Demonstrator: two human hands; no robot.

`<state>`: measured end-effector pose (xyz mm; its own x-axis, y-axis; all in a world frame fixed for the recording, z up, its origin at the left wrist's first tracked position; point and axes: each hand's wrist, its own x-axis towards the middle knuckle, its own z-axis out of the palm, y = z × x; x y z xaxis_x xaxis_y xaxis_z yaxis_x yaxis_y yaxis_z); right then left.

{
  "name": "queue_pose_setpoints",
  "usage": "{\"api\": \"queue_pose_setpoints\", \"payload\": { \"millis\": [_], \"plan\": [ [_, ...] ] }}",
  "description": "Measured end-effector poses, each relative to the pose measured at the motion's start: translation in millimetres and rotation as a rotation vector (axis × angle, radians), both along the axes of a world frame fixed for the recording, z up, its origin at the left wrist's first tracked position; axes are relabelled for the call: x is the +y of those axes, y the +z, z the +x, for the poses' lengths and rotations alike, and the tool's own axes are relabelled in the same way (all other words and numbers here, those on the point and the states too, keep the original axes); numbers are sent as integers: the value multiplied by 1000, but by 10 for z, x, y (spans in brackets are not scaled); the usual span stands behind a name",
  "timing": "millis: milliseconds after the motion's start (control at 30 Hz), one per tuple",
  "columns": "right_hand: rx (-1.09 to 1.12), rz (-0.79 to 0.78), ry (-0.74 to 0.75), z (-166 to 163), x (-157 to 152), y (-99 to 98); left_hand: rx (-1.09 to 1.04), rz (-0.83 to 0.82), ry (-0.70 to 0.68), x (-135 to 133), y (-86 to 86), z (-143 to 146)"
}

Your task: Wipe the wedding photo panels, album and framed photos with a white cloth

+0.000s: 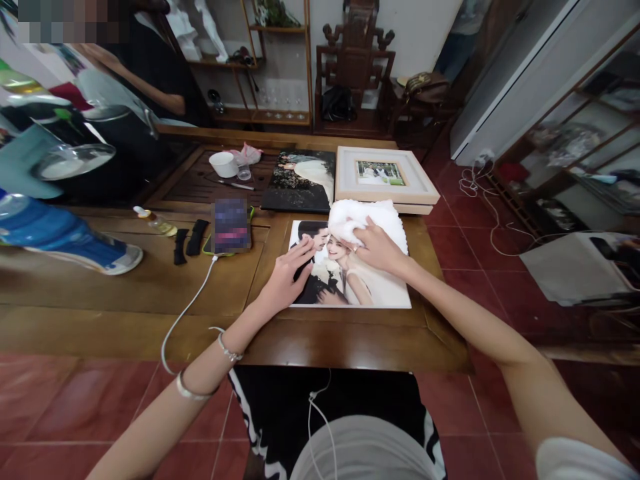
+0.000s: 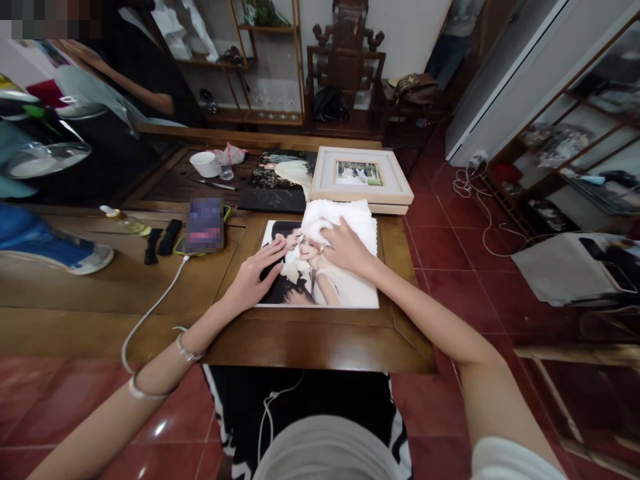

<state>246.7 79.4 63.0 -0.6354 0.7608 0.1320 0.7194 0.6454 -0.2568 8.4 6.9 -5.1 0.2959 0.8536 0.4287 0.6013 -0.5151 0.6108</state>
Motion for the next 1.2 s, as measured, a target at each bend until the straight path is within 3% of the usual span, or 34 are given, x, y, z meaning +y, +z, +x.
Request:
{"api": "queue_pose_setpoints", "payload": {
  "millis": [100,267,367,467,767,933,1067,1200],
  "plan": [
    [-3,-22,101,18,-338,-15,-9,-1,2,-1,8,8],
    [21,-127,273,105,-1195,2,-18,-20,10,-16,40,24],
    [42,-158,342,158,-1460,11,-13,-25,7,-24,51,24],
    [54,-141,349,172,-1373,-4,-6,-6,1,-22,52,19],
    [1,9,133,-74,-281,-1,1,15,-3,-4,40,21],
    [-49,10,7,-176,75,26,-1,20,-9,-6,44,22],
    [1,21,68,-172,-92,-28,-5,3,1,-6,43,22],
    [-15,-31,163,-113,-690,-38,-13,4,-3,-11,48,23]
  ]
}}
